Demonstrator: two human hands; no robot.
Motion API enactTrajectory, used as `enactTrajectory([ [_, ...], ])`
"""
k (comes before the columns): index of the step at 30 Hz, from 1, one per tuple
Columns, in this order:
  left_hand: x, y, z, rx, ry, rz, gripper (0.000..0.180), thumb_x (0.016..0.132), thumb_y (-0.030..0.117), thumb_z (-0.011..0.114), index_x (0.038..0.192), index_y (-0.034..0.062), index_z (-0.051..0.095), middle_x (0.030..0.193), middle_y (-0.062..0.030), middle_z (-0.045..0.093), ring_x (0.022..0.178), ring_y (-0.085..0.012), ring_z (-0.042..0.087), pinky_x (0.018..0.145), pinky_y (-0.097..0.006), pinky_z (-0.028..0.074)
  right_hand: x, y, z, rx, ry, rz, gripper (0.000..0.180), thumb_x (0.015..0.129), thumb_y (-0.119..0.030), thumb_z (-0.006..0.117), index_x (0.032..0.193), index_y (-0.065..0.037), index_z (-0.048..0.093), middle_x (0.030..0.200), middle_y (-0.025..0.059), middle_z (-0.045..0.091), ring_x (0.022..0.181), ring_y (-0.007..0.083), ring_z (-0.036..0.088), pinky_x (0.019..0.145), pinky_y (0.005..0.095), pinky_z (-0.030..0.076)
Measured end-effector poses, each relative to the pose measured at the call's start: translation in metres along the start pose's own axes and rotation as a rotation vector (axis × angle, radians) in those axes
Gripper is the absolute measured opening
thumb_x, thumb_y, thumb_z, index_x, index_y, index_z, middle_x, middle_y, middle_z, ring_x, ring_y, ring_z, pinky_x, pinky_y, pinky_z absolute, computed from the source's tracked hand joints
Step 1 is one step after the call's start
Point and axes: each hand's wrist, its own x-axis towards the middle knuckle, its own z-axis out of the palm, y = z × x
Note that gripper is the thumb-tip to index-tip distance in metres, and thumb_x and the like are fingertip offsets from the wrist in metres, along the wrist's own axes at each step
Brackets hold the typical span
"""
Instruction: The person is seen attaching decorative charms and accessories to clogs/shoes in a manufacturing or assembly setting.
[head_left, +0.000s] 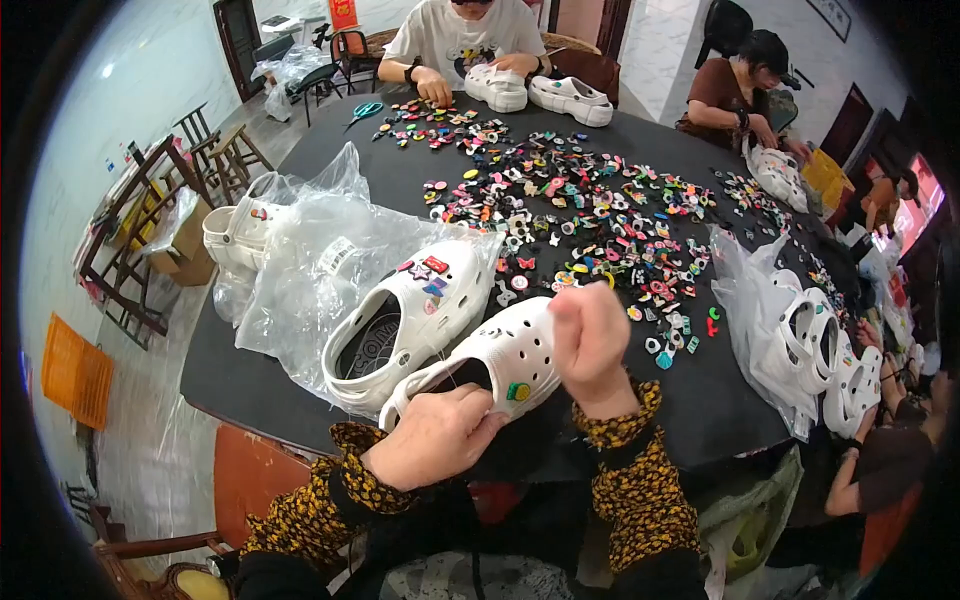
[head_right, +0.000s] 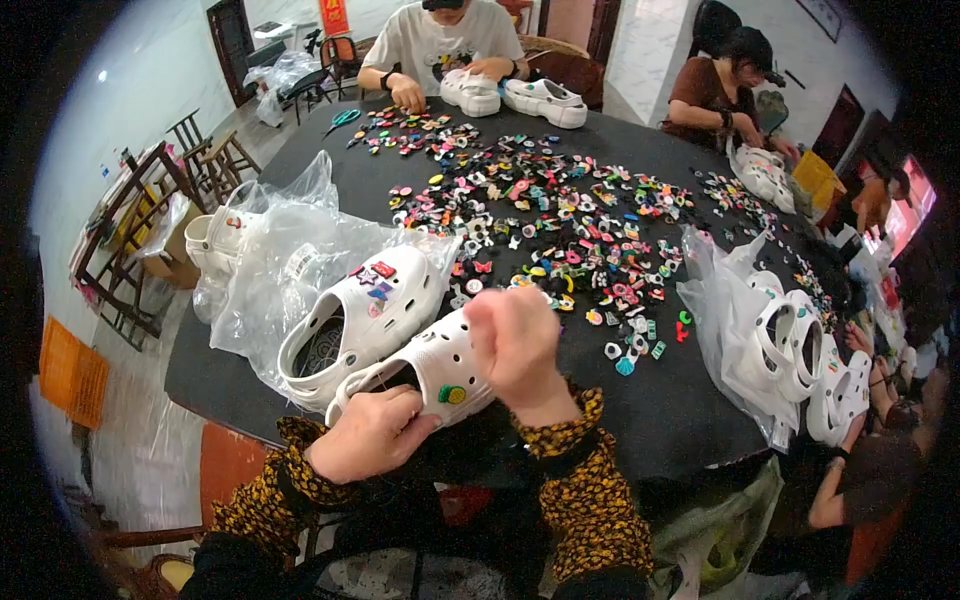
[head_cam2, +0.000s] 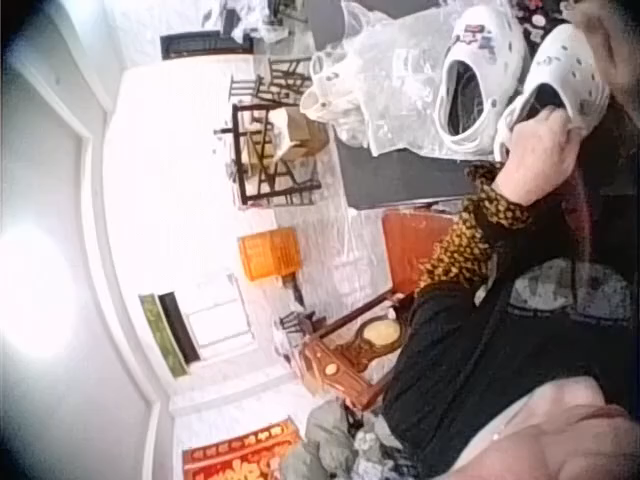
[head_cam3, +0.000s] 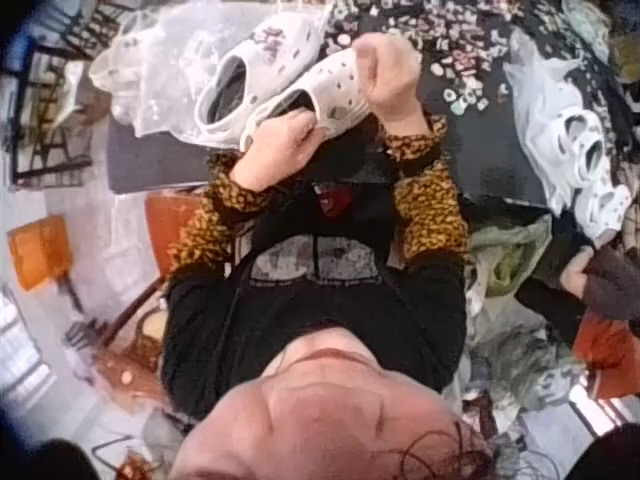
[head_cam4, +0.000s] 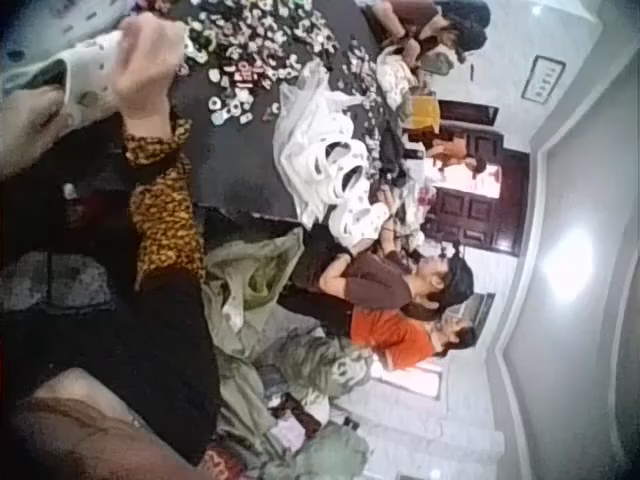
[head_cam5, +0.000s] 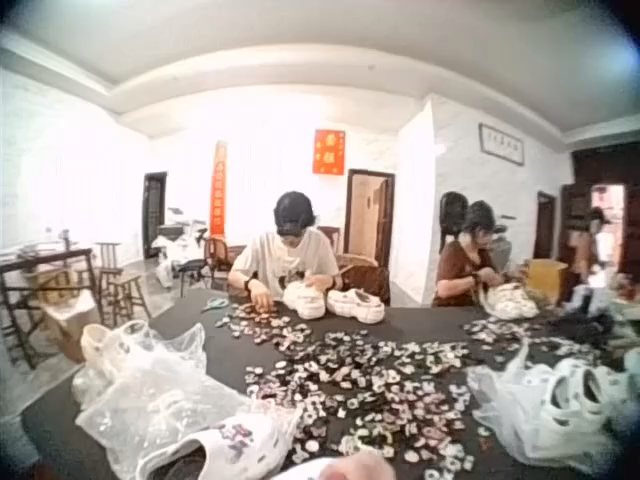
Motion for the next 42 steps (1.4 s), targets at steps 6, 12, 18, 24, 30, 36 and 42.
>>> enactTrajectory([
  [6, -0.01, 0.019, -0.051, 0.041, 0.06, -0.102, 0.015, 0.087, 0.013, 0.067, 0.087, -0.0015, 0.063, 0.078, -0.0154, 0.061, 0.068, -0.0319, 0.063, 0.06, -0.038, 0.05, 0.028, 0.04, -0.019, -0.26, -0.042, 0.227, 0.015, 0.095, -0.016, 0.059, 0.085, -0.005, 0.059, 0.067, 0.0144, 0.057, 0.066, 0.0355, 0.058, 0.06, 0.045, 0.043],
  [12, -0.015, -0.021, -0.083, -0.165, 0.412, -0.25, 0.013, 0.09, 0.006, 0.059, 0.092, -0.005, 0.065, 0.078, -0.0115, 0.064, 0.07, -0.0166, 0.061, 0.063, -0.029, 0.048, 0.017, 0.095, -0.042, -0.521, -0.213, 0.324, 0.022, 0.096, -0.02, 0.055, 0.083, -0.004, 0.06, 0.077, 0.0155, 0.062, 0.075, 0.0364, 0.06, 0.067, 0.0473, 0.046],
  [18, 0.002, -0.072, -0.072, -0.096, 0.156, -0.395, 0.032, 0.09, 0.025, 0.058, 0.088, -0.0064, 0.063, 0.084, -0.0232, 0.064, 0.075, -0.0369, 0.061, 0.07, -0.042, 0.048, 0.025, 0.055, -0.002, -0.172, -0.331, 0.206, 0.015, 0.09, -0.014, 0.058, 0.085, -0.003, 0.067, 0.086, 0.0148, 0.066, 0.083, 0.0342, 0.062, 0.074, 0.0449, 0.048],
  [24, 0.022, -0.076, -0.049, -0.063, 0.194, -0.364, 0.023, 0.085, 0.017, 0.063, 0.083, -0.0061, 0.06, 0.088, -0.0227, 0.062, 0.084, -0.0408, 0.06, 0.075, -0.046, 0.048, 0.035, 0.012, 0.032, 0.075, -0.4, 0.176, 0.017, 0.09, -0.014, 0.06, 0.088, 0.001, 0.066, 0.085, 0.0171, 0.065, 0.082, 0.0356, 0.061, 0.073, 0.0439, 0.047],
  [30, 0.018, -0.047, -0.044, 0.139, 0.307, -0.073, 0.008, 0.082, 0.006, 0.062, 0.088, -0.0003, 0.063, 0.1, -0.0159, 0.062, 0.09, -0.0382, 0.058, 0.078, -0.046, 0.048, 0.051, -0.004, 0.033, 0.155, -0.306, 0.078, 0.016, 0.09, -0.01, 0.059, 0.101, 0.002, 0.064, 0.098, 0.0178, 0.066, 0.092, 0.0351, 0.063, 0.083, 0.0417, 0.048],
  [36, 0.028, -0.021, -0.057, 0.204, 0.437, 0.087, 0.018, 0.077, 0.0, 0.063, 0.095, 0.0003, 0.064, 0.1, -0.0143, 0.063, 0.086, -0.0356, 0.058, 0.076, -0.045, 0.047, 0.063, -0.021, 0.02, 0.083, -0.166, -0.091, 0.018, 0.089, -0.009, 0.061, 0.105, -0.001, 0.064, 0.103, 0.0147, 0.066, 0.096, 0.0328, 0.062, 0.087, 0.0428, 0.046],
  [42, 0.033, -0.002, -0.046, 0.216, 0.374, 0.124, 0.02, 0.073, -0.002, 0.064, 0.093, 0.0017, 0.064, 0.088, -0.0105, 0.065, 0.083, -0.0331, 0.057, 0.075, -0.044, 0.046, 0.058, -0.028, 0.004, -0.096, -0.099, -0.239, 0.022, 0.082, -0.007, 0.065, 0.104, -0.002, 0.063, 0.096, 0.0107, 0.064, 0.089, 0.0291, 0.059, 0.082, 0.0402, 0.047],
])
